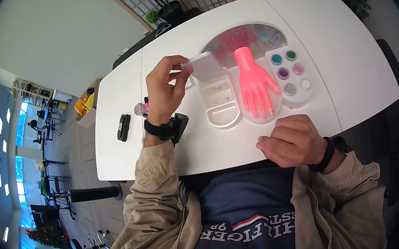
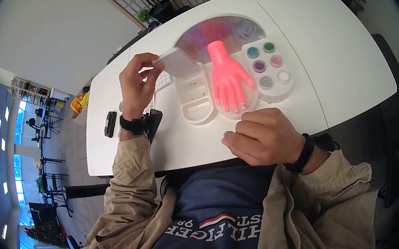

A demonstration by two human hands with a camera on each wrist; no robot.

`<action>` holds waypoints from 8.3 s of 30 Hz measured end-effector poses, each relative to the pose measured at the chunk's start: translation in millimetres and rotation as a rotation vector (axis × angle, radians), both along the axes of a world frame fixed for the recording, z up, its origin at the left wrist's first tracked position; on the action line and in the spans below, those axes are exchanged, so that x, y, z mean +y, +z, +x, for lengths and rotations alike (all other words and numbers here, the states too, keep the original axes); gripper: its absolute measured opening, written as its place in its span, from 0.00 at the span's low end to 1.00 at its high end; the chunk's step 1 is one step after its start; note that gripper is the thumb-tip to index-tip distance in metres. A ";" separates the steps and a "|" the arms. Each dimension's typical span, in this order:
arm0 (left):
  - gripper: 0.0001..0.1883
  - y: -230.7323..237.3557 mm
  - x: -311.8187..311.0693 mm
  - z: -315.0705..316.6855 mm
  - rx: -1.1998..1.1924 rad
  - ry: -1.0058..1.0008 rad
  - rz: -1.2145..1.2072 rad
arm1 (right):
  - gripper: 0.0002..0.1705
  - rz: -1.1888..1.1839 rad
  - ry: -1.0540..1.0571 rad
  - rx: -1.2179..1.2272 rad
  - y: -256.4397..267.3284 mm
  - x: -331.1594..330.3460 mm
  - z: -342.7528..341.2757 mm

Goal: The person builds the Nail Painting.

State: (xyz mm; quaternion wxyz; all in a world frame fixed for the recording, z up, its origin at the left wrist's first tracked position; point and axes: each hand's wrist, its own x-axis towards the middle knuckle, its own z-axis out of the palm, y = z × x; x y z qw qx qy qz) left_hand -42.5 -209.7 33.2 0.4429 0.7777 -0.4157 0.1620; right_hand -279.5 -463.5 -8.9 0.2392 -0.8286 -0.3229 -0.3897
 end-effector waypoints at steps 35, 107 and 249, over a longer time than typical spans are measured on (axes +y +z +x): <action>0.27 -15.8 53.5 37.7 0.140 0.191 0.374 | 0.10 -0.014 0.014 0.038 -3.2 0.9 2.5; 0.08 -27.8 0.0 3.6 -0.024 0.011 0.326 | 0.10 -0.020 -0.003 0.084 -8.0 -3.2 7.3; 0.08 3.1 29.9 -5.7 0.234 0.033 0.254 | 0.09 -0.074 -0.006 0.123 -7.9 -1.7 8.0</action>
